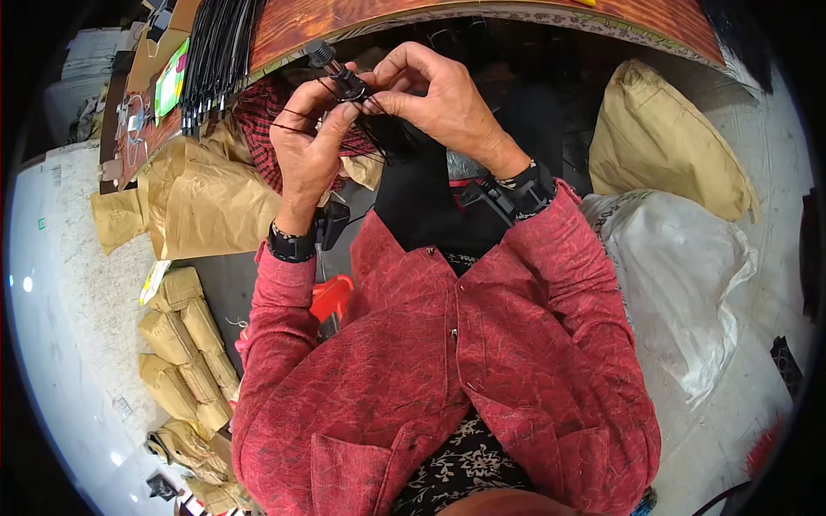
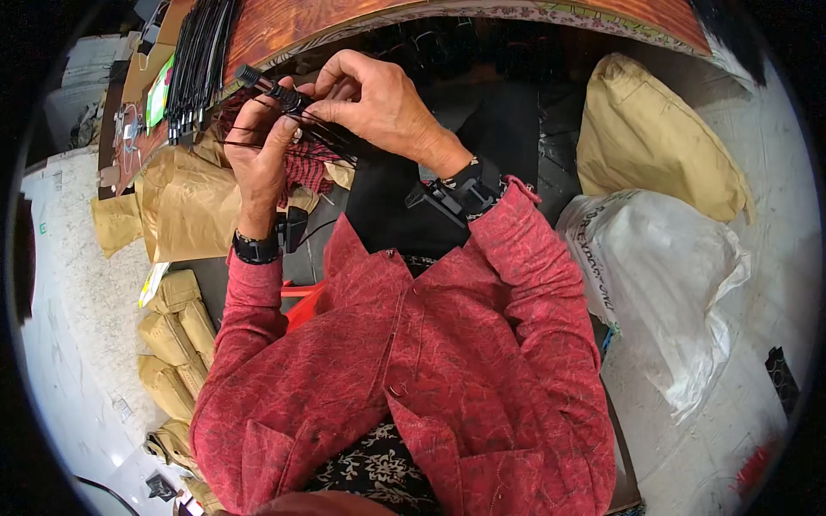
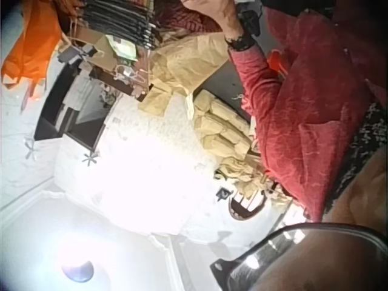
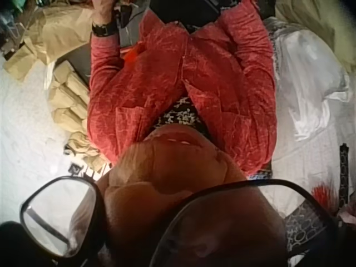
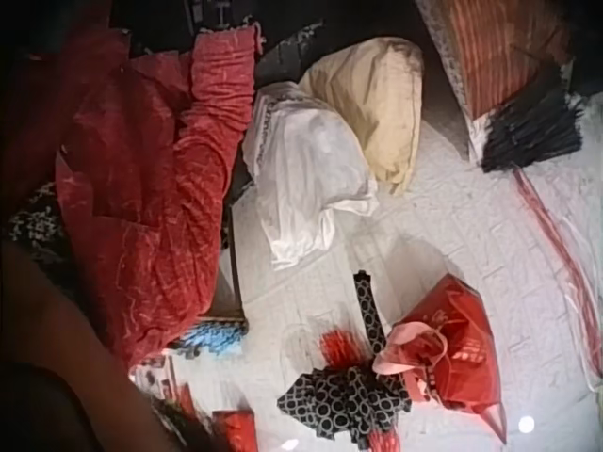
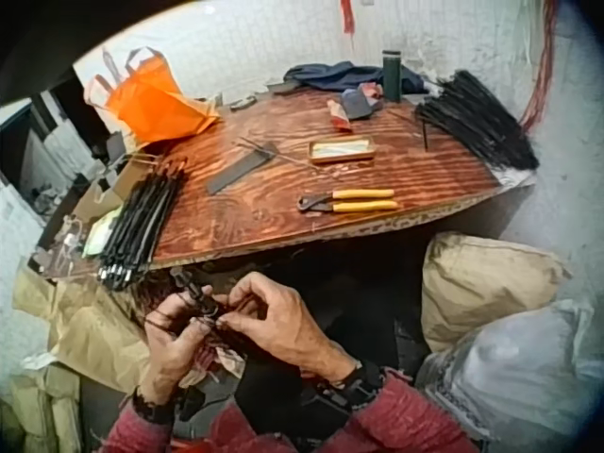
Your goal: Organizing and trimming black industrial rods and plastic components at a workbench.
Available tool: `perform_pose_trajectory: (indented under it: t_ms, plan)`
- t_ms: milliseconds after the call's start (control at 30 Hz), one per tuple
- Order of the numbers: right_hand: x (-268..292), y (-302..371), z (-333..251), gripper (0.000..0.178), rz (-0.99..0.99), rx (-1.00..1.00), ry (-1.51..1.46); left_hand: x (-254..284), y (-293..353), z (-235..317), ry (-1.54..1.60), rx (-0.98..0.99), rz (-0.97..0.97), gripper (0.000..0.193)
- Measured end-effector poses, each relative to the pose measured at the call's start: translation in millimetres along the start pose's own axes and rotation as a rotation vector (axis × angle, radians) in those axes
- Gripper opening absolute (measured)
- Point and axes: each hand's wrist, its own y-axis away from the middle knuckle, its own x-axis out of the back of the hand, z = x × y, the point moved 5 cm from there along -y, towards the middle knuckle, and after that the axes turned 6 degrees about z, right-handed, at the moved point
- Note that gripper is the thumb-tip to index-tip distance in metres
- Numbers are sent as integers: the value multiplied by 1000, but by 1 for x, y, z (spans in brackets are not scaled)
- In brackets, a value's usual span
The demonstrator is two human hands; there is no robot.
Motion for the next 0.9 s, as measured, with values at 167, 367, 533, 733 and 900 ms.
perform_pose_trajectory:
  t_ms: [167,367,533,733,900]
  plan:
    - [2,2,7,19,-29,-76,-108,-4,-1,4,33,26,-15,35]
    - [4,-1,18,20,-126,-100,-158,4,-3,-4,8,96,-35,35]
    - [11,-2,17,17,-86,-62,-115,3,-3,-2,-13,166,-46,33]
    - [12,3,17,16,-35,-44,-68,2,-7,-2,-122,37,-40,30]
    - [16,6,23,15,-10,-86,-60,-1,-6,-4,-149,56,-37,29]
